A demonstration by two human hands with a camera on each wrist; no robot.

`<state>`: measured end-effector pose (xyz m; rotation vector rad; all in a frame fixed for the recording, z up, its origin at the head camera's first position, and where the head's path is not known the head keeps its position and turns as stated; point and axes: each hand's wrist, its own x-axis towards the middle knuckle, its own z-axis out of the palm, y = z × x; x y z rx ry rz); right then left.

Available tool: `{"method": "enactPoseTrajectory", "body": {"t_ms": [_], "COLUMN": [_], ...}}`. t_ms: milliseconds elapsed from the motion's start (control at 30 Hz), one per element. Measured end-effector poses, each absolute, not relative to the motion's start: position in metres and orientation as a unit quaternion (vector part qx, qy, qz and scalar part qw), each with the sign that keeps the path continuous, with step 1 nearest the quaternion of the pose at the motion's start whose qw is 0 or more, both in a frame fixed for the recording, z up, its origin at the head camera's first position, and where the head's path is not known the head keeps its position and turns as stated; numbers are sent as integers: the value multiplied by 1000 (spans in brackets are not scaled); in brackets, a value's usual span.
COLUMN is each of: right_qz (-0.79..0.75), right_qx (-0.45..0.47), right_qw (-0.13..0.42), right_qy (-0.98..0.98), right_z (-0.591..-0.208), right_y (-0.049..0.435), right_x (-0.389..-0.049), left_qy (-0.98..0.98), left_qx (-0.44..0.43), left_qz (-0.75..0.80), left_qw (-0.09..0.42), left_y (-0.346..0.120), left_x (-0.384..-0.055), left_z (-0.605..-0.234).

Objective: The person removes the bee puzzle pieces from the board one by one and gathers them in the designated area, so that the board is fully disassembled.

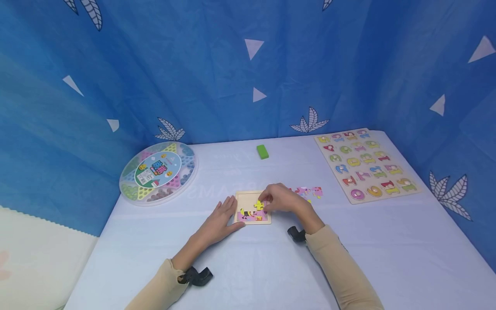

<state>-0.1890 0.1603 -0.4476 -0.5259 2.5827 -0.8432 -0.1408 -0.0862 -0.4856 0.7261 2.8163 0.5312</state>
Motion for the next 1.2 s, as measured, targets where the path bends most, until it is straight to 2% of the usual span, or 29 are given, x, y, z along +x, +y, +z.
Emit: {"method": "enactPoseTrajectory", "body": {"t_ms": [600, 1200], "right_qz": [-289, -297], "right_qx": [-195, -160], "right_qw": [149, 103], "right_qy": [925, 936], "right_z": [-443, -441], "right_y": [182, 252], "right_x": [-181, -164], "left_qy": [946, 944], "left_qx": [252, 252], "left_qz": [187, 196], "left_qw": [81, 87], "left_y": [-87, -88], "left_x": [-141, -141], "left_z": [-486, -488]}}
